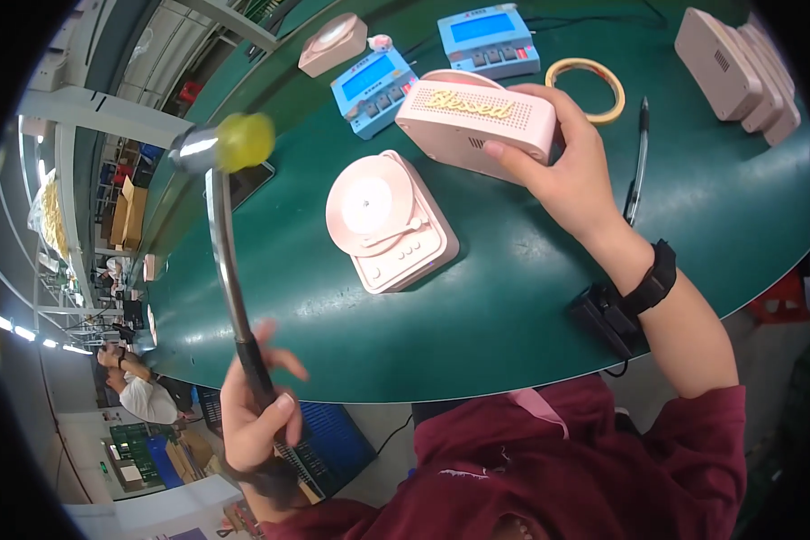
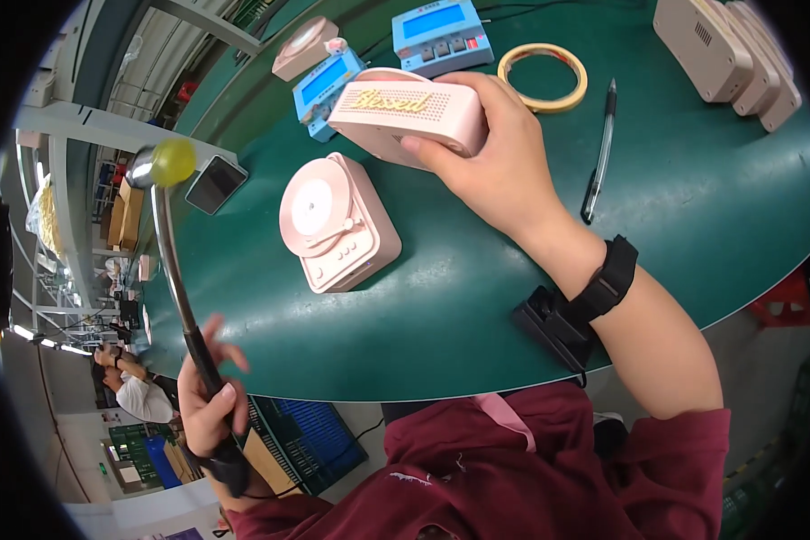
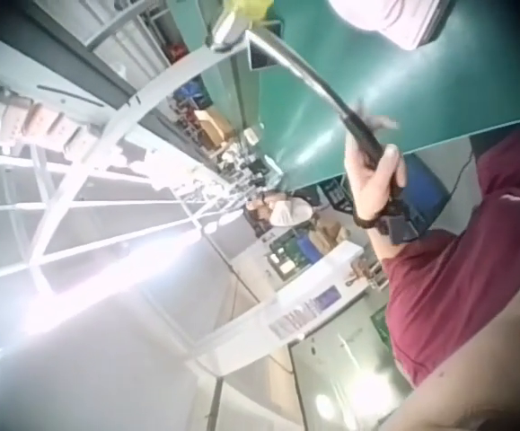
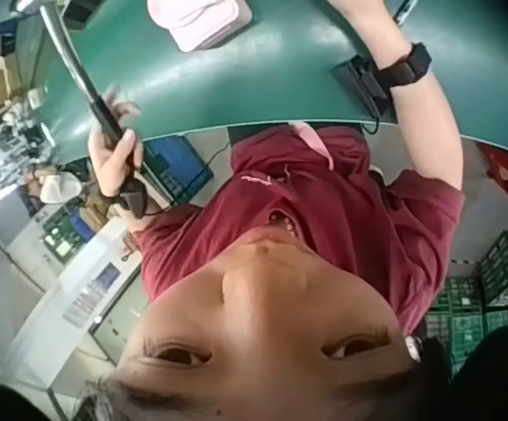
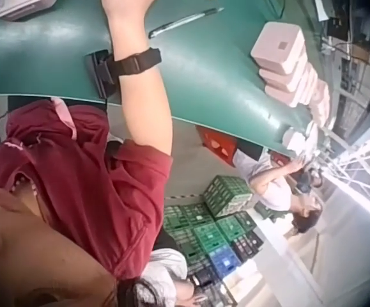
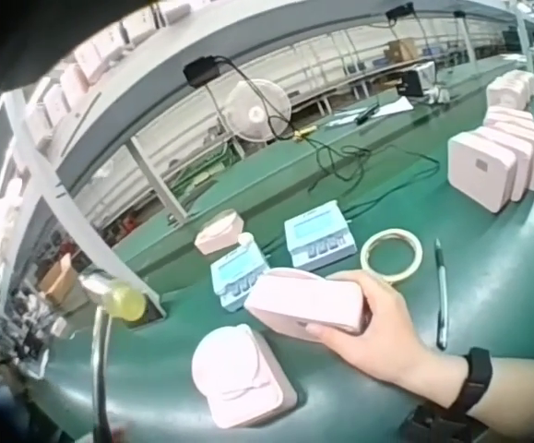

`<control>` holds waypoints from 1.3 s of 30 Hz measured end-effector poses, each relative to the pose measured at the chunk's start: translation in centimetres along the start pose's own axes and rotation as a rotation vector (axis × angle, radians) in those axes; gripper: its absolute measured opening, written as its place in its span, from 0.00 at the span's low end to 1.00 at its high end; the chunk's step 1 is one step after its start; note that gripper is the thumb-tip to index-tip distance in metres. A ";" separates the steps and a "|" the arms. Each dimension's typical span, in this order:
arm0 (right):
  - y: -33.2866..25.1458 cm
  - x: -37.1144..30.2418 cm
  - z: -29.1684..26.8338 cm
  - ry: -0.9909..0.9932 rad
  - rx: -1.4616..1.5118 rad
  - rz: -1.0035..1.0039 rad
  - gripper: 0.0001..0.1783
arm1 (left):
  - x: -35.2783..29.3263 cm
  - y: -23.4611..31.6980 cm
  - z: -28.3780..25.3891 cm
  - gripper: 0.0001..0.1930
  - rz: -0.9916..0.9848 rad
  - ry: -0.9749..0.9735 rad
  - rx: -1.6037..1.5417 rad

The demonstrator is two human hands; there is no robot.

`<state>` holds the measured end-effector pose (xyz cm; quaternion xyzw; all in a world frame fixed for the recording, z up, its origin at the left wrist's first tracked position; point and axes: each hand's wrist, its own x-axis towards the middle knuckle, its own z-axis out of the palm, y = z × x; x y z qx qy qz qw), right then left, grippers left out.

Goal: The person picks up several pink record players one by one, turns them over to inspect them, and presses their buttons to test them. After testing each device, they place it back on the table or onto a stack.

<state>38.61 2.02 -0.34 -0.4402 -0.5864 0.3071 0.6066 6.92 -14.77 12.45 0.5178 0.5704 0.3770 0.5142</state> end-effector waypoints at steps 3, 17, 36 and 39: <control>0.2 0.2 0.0 0.022 -0.019 -0.055 0.28 | 0.9 3.0 1.3 0.27 -0.119 -0.165 -0.015; 0.4 0.0 0.5 0.063 -0.045 -0.087 0.27 | 6.6 1.6 4.6 0.22 0.048 0.083 0.830; 0.0 -0.2 0.7 0.051 -0.041 -0.067 0.27 | 4.7 3.7 3.6 0.14 0.343 0.357 0.522; 0.0 -0.4 0.7 0.102 0.033 0.008 0.27 | 5.4 3.0 2.8 0.12 0.353 0.493 0.438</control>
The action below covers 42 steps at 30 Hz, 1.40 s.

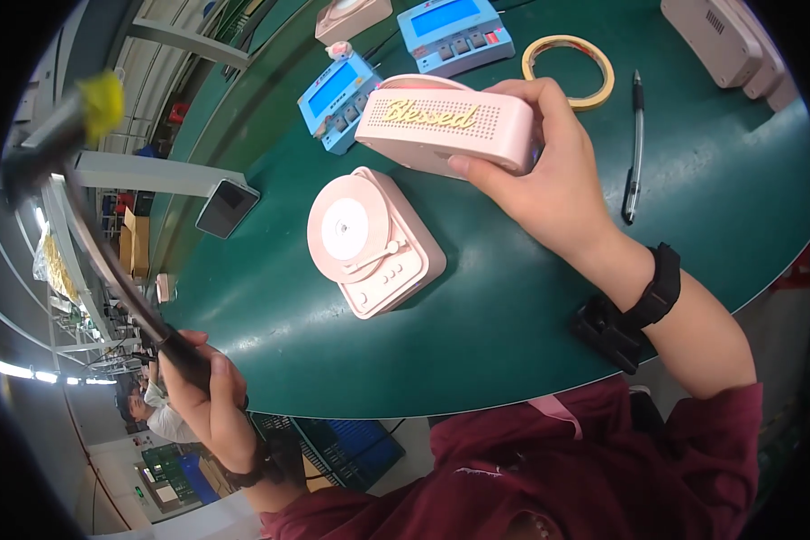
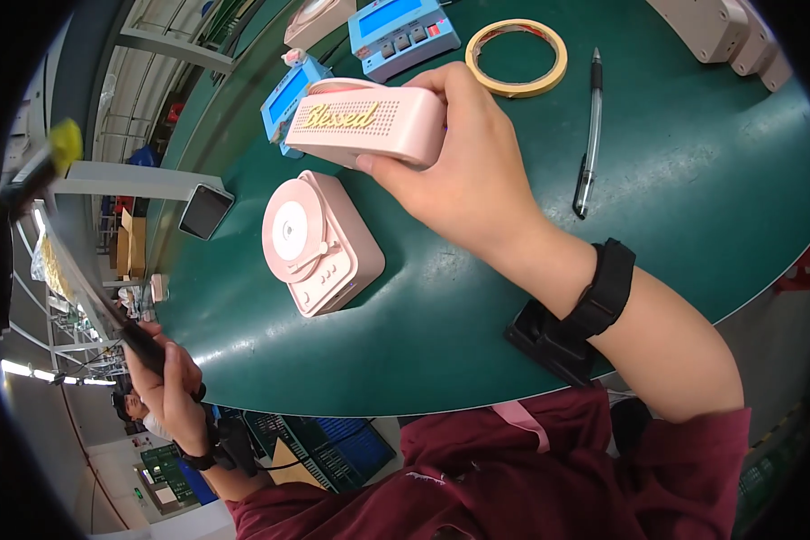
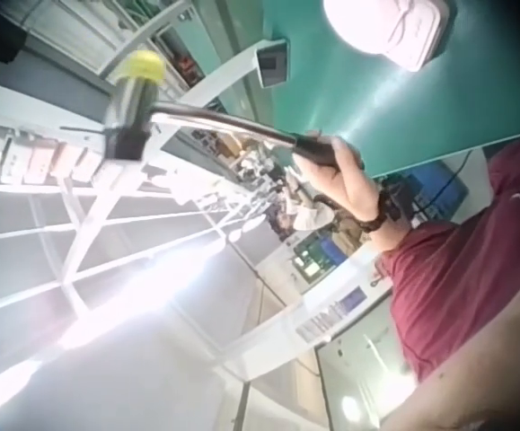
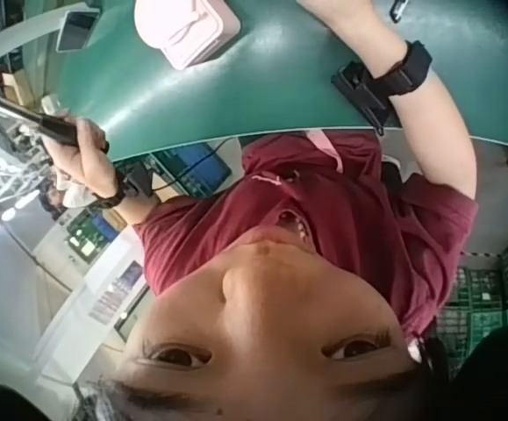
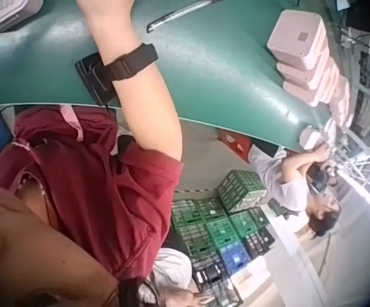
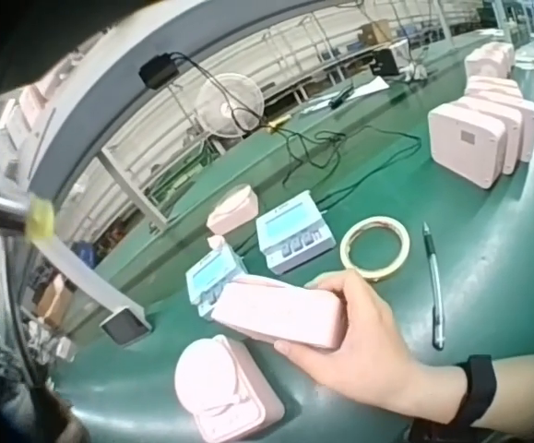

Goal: The person picks up several pink record players one by one, turns them over to inspect them, and presses their buttons to test them. After testing each device, they place it back on the table or onto a stack.

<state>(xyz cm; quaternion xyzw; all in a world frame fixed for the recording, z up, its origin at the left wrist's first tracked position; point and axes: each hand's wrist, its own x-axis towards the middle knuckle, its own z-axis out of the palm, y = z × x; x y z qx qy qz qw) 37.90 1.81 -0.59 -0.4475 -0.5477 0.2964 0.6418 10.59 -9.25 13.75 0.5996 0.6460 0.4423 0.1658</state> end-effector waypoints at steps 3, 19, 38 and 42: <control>-0.2 -0.1 -0.1 0.047 -0.051 -0.016 0.27 | 0.5 -3.6 -0.9 0.10 -0.136 -0.043 0.111; -3.8 1.5 -2.4 0.050 -0.540 -0.832 0.15 | 16.4 -7.7 -2.7 0.17 0.577 -0.231 0.976; -2.0 2.6 -4.8 0.148 -0.732 -0.773 0.13 | 42.4 -0.4 35.9 0.50 0.582 -0.760 0.980; -2.0 2.8 -5.0 0.162 -0.705 -0.776 0.13 | 37.6 4.3 31.9 0.45 0.651 -0.581 1.002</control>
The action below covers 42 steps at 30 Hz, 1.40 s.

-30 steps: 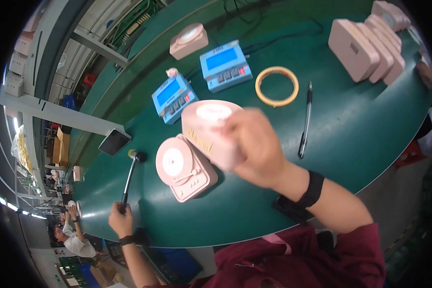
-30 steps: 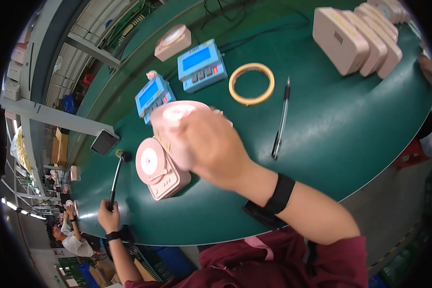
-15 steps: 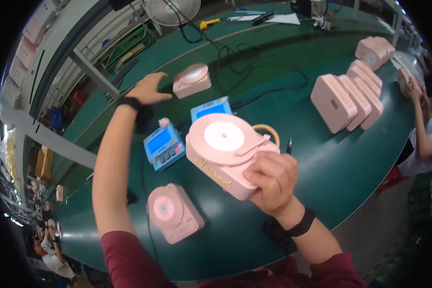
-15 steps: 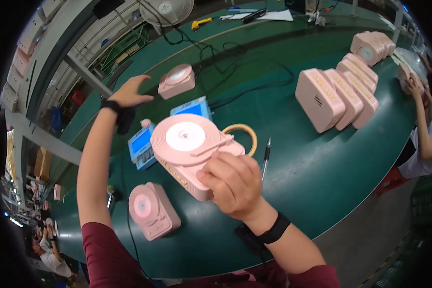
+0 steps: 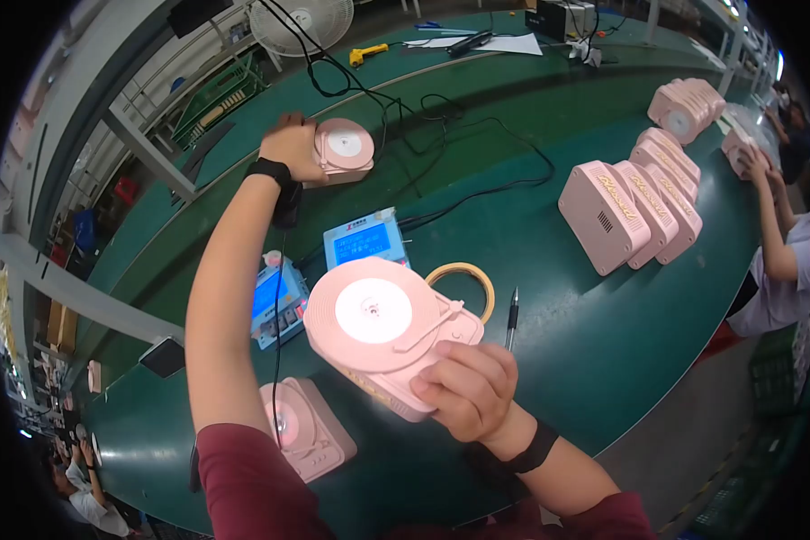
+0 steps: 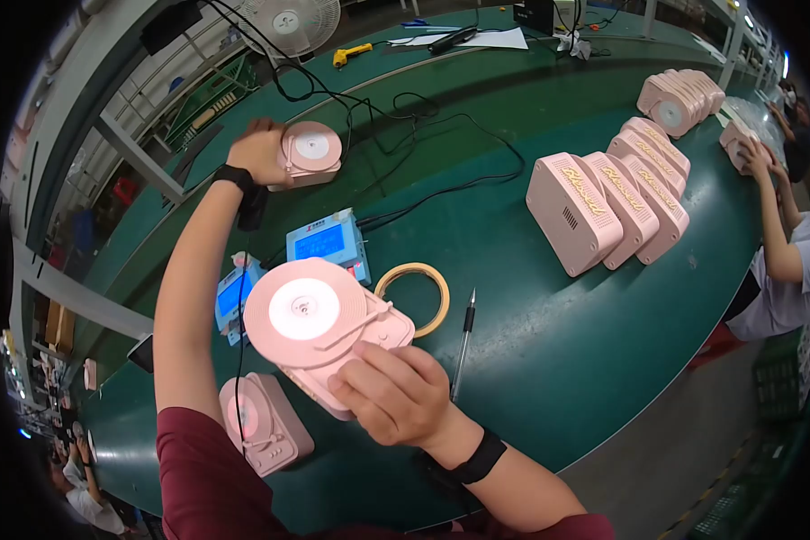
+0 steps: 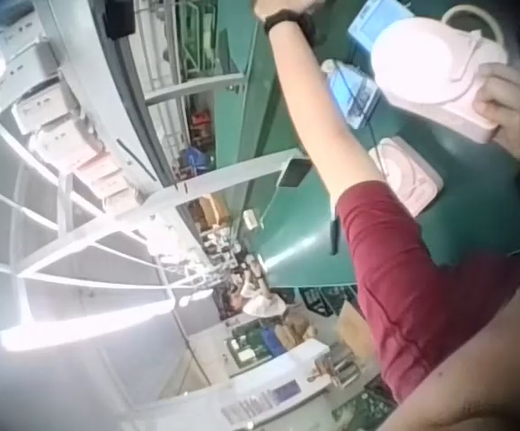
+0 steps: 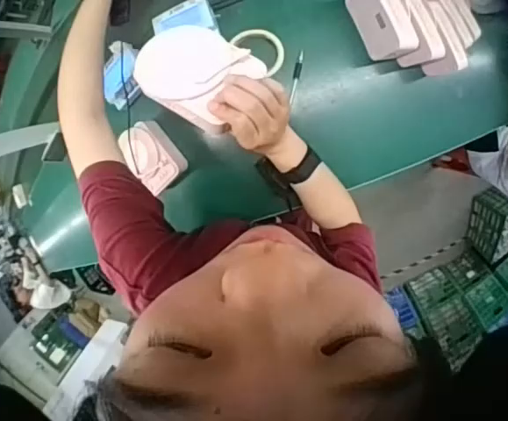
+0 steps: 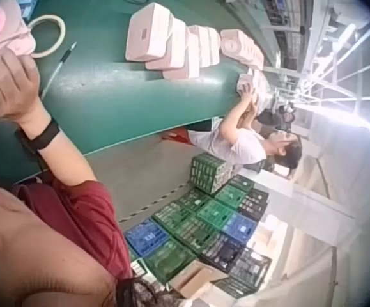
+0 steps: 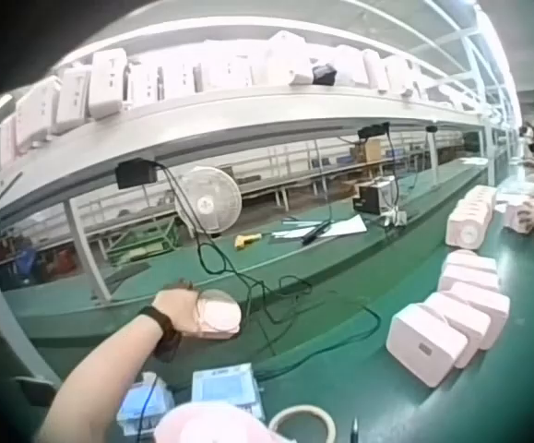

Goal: The person picks up several pink record players one by one, turns them over to inspect them, and presses their buttons to test them. After testing each device, they place it back on the table or onto a stack.

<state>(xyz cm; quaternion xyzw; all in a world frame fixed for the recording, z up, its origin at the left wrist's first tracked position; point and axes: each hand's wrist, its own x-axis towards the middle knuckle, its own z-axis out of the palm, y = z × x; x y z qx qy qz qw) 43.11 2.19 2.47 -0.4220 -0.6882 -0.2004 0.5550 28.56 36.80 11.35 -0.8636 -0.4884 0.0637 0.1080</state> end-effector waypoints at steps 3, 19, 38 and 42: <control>-0.2 0.2 0.1 0.026 0.021 -0.020 0.14 | -5.6 -0.6 -1.7 0.43 0.067 0.411 0.242; 6.1 1.3 -0.5 0.202 -0.095 0.351 0.30 | -44.9 2.1 -2.1 0.38 -0.473 0.505 0.052; 14.9 -2.8 -3.8 0.374 -0.427 0.643 0.30 | -48.3 6.5 5.0 0.42 -0.640 0.276 -0.411; 16.7 -2.9 -5.3 0.364 -0.427 0.665 0.32 | -46.6 6.0 4.9 0.41 -0.488 0.298 -0.514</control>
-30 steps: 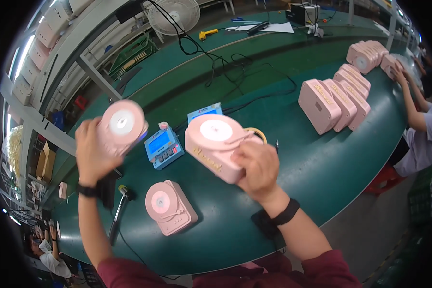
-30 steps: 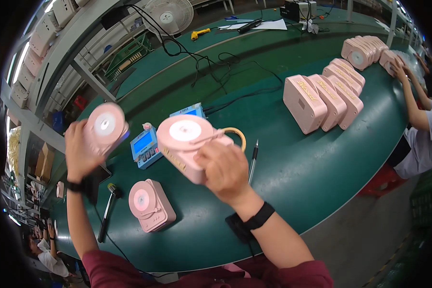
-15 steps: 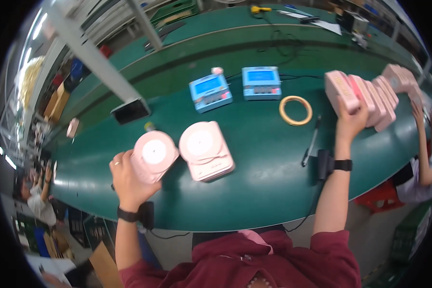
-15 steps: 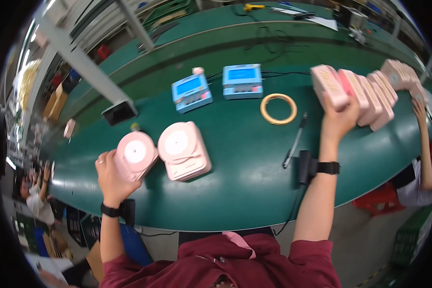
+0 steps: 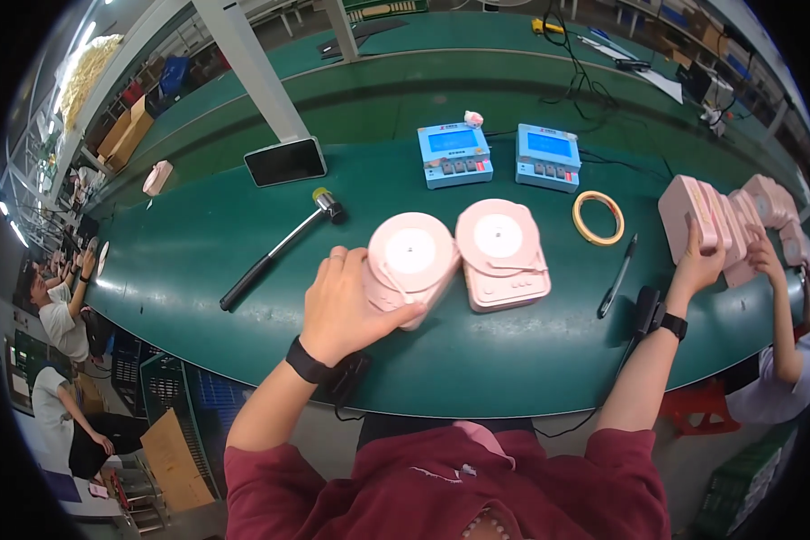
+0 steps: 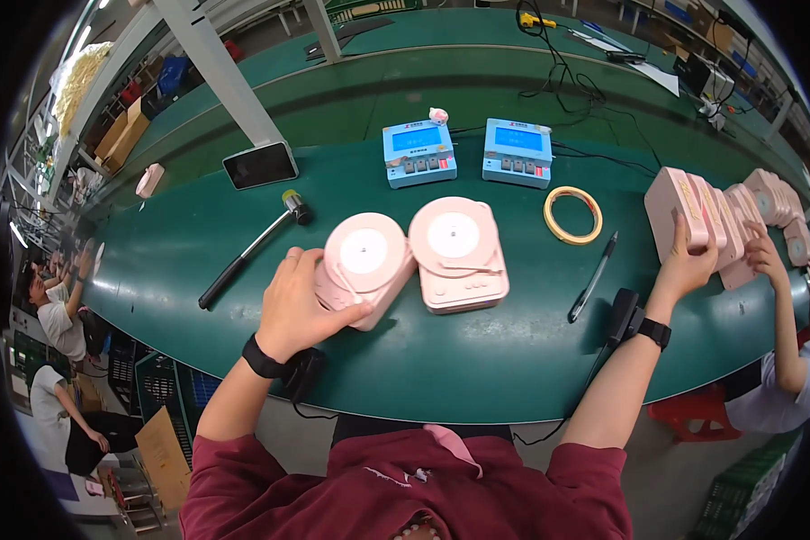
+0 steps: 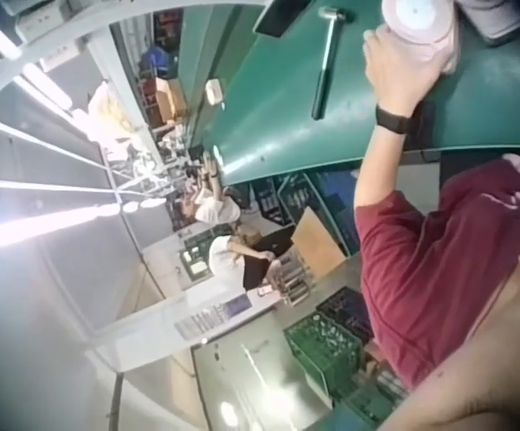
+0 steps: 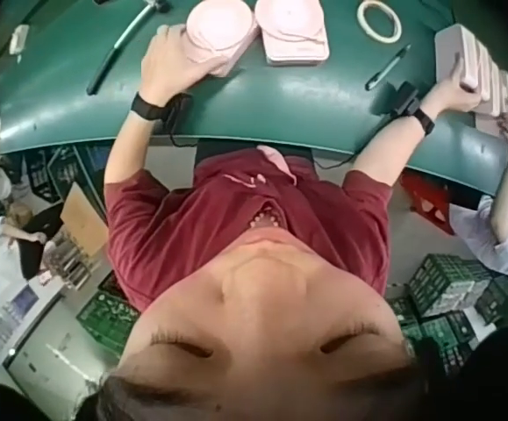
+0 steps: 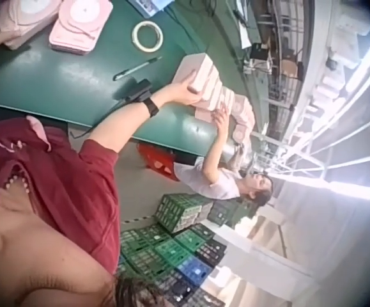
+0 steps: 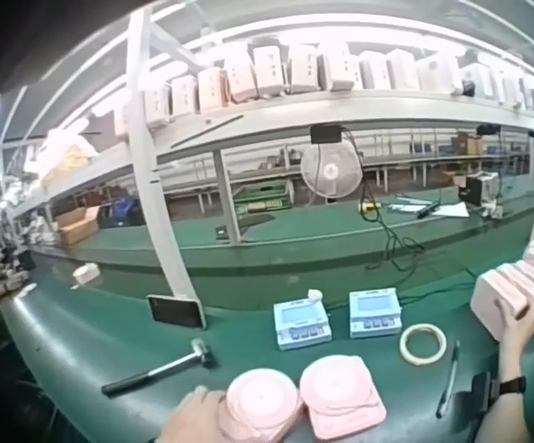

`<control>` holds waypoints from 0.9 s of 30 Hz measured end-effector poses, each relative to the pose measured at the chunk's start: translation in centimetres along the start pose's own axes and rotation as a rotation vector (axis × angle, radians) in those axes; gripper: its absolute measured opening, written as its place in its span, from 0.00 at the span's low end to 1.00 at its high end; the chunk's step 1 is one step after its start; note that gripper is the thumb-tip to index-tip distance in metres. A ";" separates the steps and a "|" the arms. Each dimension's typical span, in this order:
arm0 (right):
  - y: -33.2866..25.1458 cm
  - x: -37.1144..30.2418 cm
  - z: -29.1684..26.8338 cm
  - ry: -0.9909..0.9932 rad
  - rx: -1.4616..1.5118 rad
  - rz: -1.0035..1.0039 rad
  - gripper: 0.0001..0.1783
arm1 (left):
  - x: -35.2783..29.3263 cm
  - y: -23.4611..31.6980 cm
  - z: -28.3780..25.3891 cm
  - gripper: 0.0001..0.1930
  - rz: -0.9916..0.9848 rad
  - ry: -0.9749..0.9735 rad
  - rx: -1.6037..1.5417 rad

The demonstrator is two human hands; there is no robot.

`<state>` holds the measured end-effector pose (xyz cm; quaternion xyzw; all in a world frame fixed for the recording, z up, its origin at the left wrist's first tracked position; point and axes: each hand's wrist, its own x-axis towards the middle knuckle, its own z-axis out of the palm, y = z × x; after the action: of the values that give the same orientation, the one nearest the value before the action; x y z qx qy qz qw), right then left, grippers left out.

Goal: The person picks up several pink record players one by one, turns them over to inspect them, and presses their buttons to test them. After testing each device, they place it back on the table or onto a stack.

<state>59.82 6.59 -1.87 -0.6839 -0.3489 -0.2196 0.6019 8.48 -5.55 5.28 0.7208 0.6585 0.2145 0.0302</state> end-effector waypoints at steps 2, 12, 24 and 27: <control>1.1 0.7 -0.4 0.008 -0.048 0.002 0.32 | 1.6 -0.6 -0.2 0.39 0.046 -0.175 -0.198; -7.3 -3.0 0.7 -0.230 0.150 -0.451 0.43 | 4.9 -8.9 2.5 0.33 0.021 -0.702 -0.989; -16.8 -12.0 -3.2 -1.577 0.429 -0.437 0.66 | 4.9 -8.5 3.8 0.49 0.329 -0.341 -0.755; -16.3 -12.3 -2.7 -1.584 0.554 -0.333 0.64 | 5.3 -8.3 3.6 0.50 0.310 -0.388 -0.770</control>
<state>39.94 1.83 0.70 -0.4039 -0.8036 0.3309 0.2857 2.19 1.44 0.76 0.7740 0.3973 0.3063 0.3862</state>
